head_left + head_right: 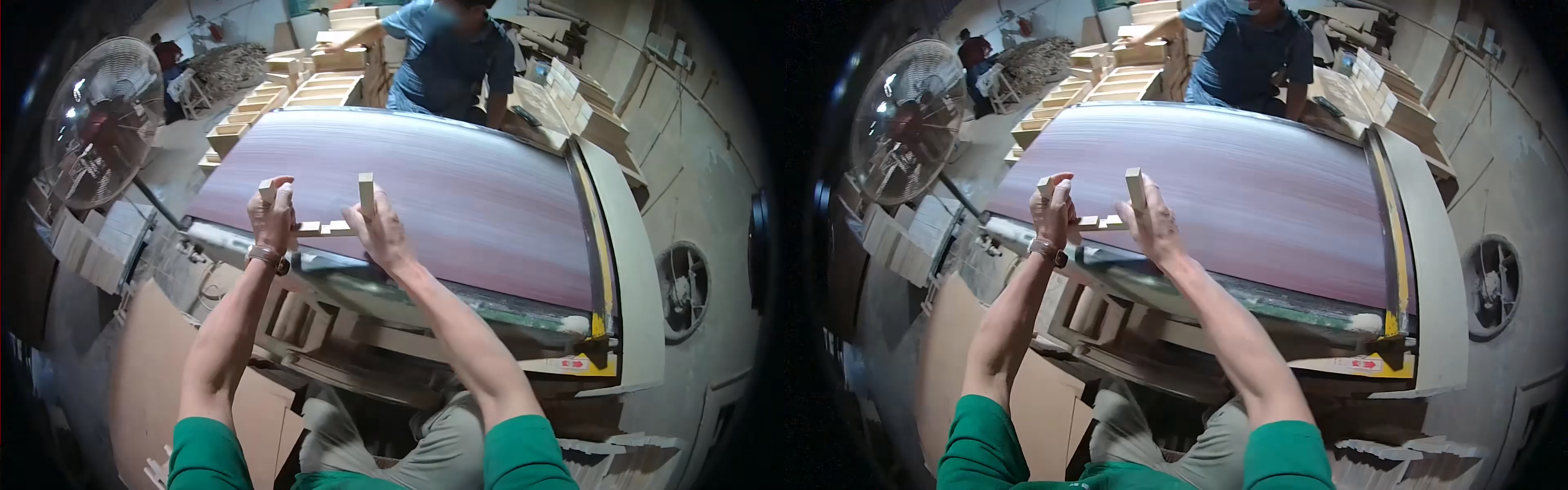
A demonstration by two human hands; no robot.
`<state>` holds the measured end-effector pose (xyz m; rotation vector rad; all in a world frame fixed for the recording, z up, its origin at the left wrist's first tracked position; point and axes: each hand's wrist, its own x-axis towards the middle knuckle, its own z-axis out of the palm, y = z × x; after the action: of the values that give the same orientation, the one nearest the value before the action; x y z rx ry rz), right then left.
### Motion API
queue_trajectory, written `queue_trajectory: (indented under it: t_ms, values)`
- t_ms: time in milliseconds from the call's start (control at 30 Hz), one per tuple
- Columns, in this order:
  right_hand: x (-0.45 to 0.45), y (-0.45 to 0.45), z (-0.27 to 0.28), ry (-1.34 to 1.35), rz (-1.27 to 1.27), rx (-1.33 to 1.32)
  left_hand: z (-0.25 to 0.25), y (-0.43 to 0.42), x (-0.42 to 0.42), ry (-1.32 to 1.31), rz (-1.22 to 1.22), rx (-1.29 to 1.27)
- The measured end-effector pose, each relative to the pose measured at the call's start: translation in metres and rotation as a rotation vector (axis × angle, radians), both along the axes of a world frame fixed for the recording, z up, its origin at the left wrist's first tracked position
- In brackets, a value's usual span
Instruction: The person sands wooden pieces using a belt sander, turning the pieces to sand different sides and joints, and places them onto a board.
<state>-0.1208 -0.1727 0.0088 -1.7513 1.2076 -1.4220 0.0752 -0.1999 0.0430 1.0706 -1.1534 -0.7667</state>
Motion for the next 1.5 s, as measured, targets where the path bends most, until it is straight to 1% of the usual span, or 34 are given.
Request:
queue_trajectory:
  t_ms: [33, 100, 167, 200, 233, 300, 333, 367, 433, 467, 500, 567, 600, 633, 667, 700, 733, 767, 833, 867, 900, 967, 1000, 1100, 1167, 1233, 1267, 1367, 1433, 1467, 1500]
  values:
    - [-0.003, 0.016, 0.01, -0.004, 0.014, -0.01, 0.005, 0.01, 0.01, -0.021, 0.009, 0.036]
    - [-0.034, 0.044, 0.03, 0.314, -0.134, -0.583, 0.022, 0.03, 0.015, -0.015, 0.013, 0.054]
    - [-0.074, 0.07, 0.054, 0.799, -0.138, -0.731, 0.034, 0.044, 0.006, -0.06, -0.047, 0.268]
    - [-0.086, 0.084, 0.064, 1.104, -0.222, -0.797, 0.042, 0.058, -0.004, 0.008, -0.134, 0.318]
    - [-0.095, 0.094, 0.069, 1.121, -0.224, -0.795, 0.048, 0.067, -0.015, 0.021, -0.144, 0.317]
    - [-0.112, 0.113, 0.074, 1.368, -0.077, -0.902, 0.057, 0.078, -0.036, 0.087, -0.408, 0.548]
    - [-0.121, 0.117, 0.078, 1.201, 0.103, -0.841, 0.063, 0.081, -0.045, 0.052, -0.536, 0.576]
    - [-0.131, 0.122, 0.079, 1.207, 0.09, -0.836, 0.068, 0.086, -0.057, 0.047, -0.549, 0.572]
    - [-0.147, 0.129, 0.079, 0.888, 0.272, -0.631, 0.08, 0.099, -0.081, 0.177, -0.572, 0.592]
    - [-0.144, 0.131, 0.086, 0.685, 0.192, -0.76, 0.069, 0.085, -0.082, 0.002, -0.667, 0.493]
    - [-0.147, 0.134, 0.083, 0.681, 0.185, -0.761, 0.057, 0.076, -0.084, -0.006, -0.67, 0.493]
    - [-0.155, 0.139, 0.069, 0.256, -0.117, -0.42, 0.06, 0.081, -0.098, -0.091, -0.653, 0.262]
    - [-0.158, 0.135, 0.066, 0.248, -0.126, -0.418, 0.06, 0.085, -0.107, -0.113, -0.756, 0.213]
    - [-0.162, 0.128, 0.064, -0.03, -0.181, -0.227, 0.056, 0.084, -0.117, -0.121, -0.763, 0.218]
    - [-0.166, 0.121, 0.062, -0.306, -0.231, -0.034, 0.051, 0.081, -0.126, -0.146, -0.859, 0.129]
    - [-0.172, 0.115, 0.061, -0.312, -0.24, -0.03, 0.047, 0.079, -0.136, -0.167, -0.956, 0.039]
    - [-0.177, 0.109, 0.06, -0.375, -0.233, -0.026, 0.051, 0.081, -0.153, -0.074, -0.884, -0.029]
    - [-0.182, 0.104, 0.058, -0.436, -0.226, -0.023, 0.049, 0.074, -0.166, -0.075, -0.893, -0.019]
    - [-0.192, 0.092, 0.047, -0.406, -0.219, -0.043, 0.044, 0.052, -0.192, -0.313, -0.636, 0.192]
    - [-0.198, 0.085, 0.041, -0.4, -0.244, -0.047, 0.036, 0.047, -0.209, -0.139, -0.554, 0.181]
    - [-0.203, 0.078, 0.034, -0.394, -0.268, -0.053, 0.028, 0.04, -0.221, -0.134, -0.561, 0.186]
    - [-0.213, 0.068, 0.025, -0.392, -0.297, -0.052, 0.011, 0.027, -0.24, -0.052, -0.442, 0.182]
    - [-0.218, 0.064, 0.021, -0.389, -0.319, -0.046, 0.001, 0.021, -0.248, -0.012, -0.42, 0.174]
    - [-0.223, 0.054, 0.016, -0.371, -0.349, -0.04, -0.004, 0.011, -0.253, -0.014, -0.418, 0.153]
    - [-0.214, 0.045, 0.015, -0.361, -0.34, -0.037, -0.004, 0.003, -0.245, -0.02, -0.399, 0.189]
    - [-0.197, 0.032, 0.018, -0.371, -0.339, -0.052, -0.004, -0.007, -0.23, 0.022, -0.369, 0.155]
    - [-0.188, 0.023, 0.017, -0.371, -0.29, -0.066, -0.005, -0.013, -0.219, 0.033, -0.355, 0.146]
    - [-0.15, 0.0, 0.012, -0.323, -0.281, -0.073, -0.007, -0.029, -0.178, 0.039, -0.295, 0.141]
    - [-0.118, -0.014, 0.011, -0.301, -0.258, -0.046, -0.008, -0.035, -0.144, 0.089, -0.236, 0.153]
    - [-0.102, -0.023, 0.008, -0.247, -0.248, -0.116, -0.005, -0.034, -0.126, 0.094, -0.202, 0.157]
    - [-0.082, -0.033, 0.0, -0.259, -0.225, -0.128, -0.003, -0.03, -0.107, 0.099, -0.165, 0.16]
